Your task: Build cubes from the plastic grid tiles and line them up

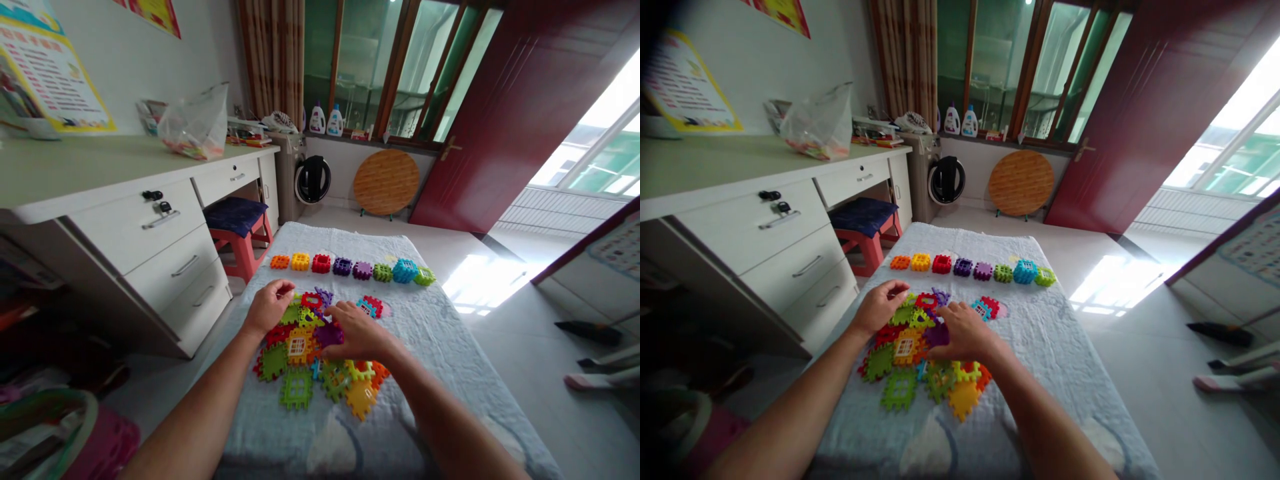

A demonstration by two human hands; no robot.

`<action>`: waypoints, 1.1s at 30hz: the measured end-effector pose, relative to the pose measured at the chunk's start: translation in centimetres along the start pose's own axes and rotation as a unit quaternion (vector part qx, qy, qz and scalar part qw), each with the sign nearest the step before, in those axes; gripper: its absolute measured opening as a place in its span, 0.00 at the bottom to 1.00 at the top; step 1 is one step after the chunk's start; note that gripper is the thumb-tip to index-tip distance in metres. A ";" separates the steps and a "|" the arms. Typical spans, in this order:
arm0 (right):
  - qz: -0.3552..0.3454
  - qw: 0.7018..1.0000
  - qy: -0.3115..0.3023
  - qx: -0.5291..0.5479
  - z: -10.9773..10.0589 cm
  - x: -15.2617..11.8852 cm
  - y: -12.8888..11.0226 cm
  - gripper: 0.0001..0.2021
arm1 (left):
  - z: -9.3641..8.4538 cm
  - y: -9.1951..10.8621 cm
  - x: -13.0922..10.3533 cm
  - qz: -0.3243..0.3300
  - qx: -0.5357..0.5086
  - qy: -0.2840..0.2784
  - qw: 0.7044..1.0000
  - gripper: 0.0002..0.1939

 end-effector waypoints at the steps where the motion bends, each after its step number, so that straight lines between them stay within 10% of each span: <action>1: 0.002 1.000 0.004 0.004 0.3 0.0 0.1 0.31 | 0.0 -0.1 0.0 0.001 0.003 0.001 1.000 0.11; 13: 0.025 0.990 0.120 0.075 -3.4 -1.0 3.5 0.22 | -0.1 0.1 0.1 0.005 0.053 -0.003 0.999 0.12; 33: 0.025 0.997 0.051 -0.045 -0.7 -0.5 3.8 0.27 | 0.2 -0.1 0.1 0.012 0.041 -0.006 0.999 0.12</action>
Point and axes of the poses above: each hand's wrist, its own x-axis towards the middle knuckle, its own z-axis out of the palm, y = z × x, the point moved 6 cm from there along x, towards the middle knuckle, and after that the axes turned 14 degrees about x, right-handed, at the moved point
